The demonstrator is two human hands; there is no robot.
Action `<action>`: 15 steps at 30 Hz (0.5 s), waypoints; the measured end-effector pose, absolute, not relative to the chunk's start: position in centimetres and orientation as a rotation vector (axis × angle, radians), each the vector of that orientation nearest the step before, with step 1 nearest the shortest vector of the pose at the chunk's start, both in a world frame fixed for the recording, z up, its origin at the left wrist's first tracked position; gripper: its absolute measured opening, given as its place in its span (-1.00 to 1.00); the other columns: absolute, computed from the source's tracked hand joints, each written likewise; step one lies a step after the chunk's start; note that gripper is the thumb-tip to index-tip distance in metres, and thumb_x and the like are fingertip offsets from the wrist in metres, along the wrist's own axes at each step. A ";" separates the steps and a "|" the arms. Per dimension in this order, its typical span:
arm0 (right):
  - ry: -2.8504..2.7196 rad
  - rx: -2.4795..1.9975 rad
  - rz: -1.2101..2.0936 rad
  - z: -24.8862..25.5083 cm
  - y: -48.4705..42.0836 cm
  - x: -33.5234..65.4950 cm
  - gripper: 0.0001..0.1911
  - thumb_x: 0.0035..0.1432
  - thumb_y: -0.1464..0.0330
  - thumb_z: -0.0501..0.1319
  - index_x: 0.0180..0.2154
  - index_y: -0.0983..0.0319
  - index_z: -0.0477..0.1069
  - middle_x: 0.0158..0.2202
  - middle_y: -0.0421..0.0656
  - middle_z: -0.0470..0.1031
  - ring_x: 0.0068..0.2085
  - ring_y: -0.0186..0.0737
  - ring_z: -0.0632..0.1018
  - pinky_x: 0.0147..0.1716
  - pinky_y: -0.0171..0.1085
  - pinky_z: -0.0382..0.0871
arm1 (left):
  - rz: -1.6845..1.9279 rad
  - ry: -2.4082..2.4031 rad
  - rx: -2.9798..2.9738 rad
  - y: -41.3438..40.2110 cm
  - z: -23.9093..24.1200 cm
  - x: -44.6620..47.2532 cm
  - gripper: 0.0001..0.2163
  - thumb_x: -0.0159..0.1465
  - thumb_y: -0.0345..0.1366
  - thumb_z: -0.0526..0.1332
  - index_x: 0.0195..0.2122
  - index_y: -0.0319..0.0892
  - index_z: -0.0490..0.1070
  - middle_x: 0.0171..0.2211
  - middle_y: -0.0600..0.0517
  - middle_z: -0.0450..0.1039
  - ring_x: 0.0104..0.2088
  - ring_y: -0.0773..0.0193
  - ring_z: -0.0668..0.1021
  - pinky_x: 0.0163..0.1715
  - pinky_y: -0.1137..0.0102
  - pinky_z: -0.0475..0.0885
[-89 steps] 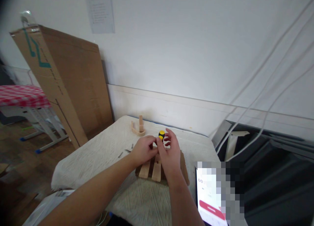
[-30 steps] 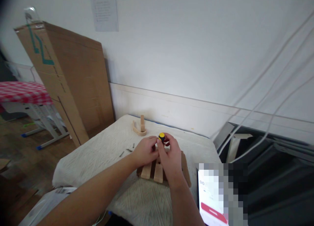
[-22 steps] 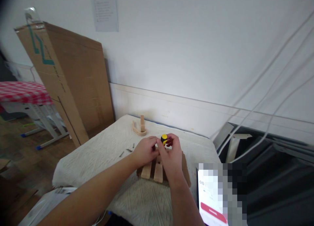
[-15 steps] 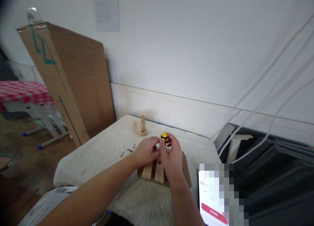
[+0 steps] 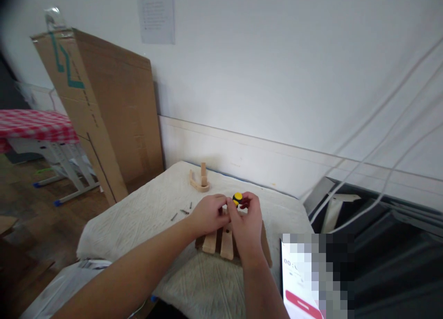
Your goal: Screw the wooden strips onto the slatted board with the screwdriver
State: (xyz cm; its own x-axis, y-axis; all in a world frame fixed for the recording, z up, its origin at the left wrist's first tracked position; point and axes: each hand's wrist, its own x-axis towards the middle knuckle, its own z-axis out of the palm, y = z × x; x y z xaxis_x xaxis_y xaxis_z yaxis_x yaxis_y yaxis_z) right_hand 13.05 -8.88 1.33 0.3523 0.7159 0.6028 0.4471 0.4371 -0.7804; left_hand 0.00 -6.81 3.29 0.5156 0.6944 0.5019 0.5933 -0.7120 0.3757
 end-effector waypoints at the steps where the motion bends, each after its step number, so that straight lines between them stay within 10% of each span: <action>1: -1.263 -1.179 0.250 1.4 -8.9 13.0 -0.62 0.01 0.16 0.28 -0.18 0.21 0.33 -0.27 -0.14 0.43 -0.33 -0.22 0.43 -0.30 -0.18 0.37 | 0.962 1.111 2.598 -6.9 3.3 0.0 -0.76 0.23 -0.15 0.14 -0.32 -0.24 0.46 -0.43 -0.01 0.45 -0.42 0.25 0.47 -0.42 0.41 0.31; 9: -1.366 -1.191 0.359 1.4 -9.4 13.0 -0.57 0.17 0.11 0.11 0.00 0.18 0.39 -0.15 -0.08 0.50 -0.22 -0.16 0.48 -0.17 -0.09 0.37 | 0.959 1.112 2.577 -7.1 3.6 0.0 -0.76 0.23 -0.17 0.13 -0.25 -0.22 0.46 -0.40 -0.01 0.46 -0.41 0.25 0.47 -0.39 0.41 0.34; 15: -1.329 -1.310 0.209 1.7 -9.3 12.8 -0.67 0.04 0.08 0.23 -0.31 0.21 0.37 -0.41 -0.19 0.41 -0.38 -0.21 0.41 -0.35 -0.20 0.32 | 0.898 1.104 2.574 -7.0 3.4 0.0 -0.79 0.18 -0.20 0.18 -0.28 -0.22 0.46 -0.35 -0.03 0.47 -0.35 0.20 0.49 -0.33 0.37 0.38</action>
State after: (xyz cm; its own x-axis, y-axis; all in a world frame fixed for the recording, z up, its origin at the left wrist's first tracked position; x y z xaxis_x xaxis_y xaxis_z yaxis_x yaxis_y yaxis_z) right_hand 12.76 -9.32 1.72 0.3317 0.7491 0.5735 0.5364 0.3504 -0.7678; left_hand -0.02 -6.97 3.44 0.5364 0.7111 0.4546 0.5898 -0.7011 0.4007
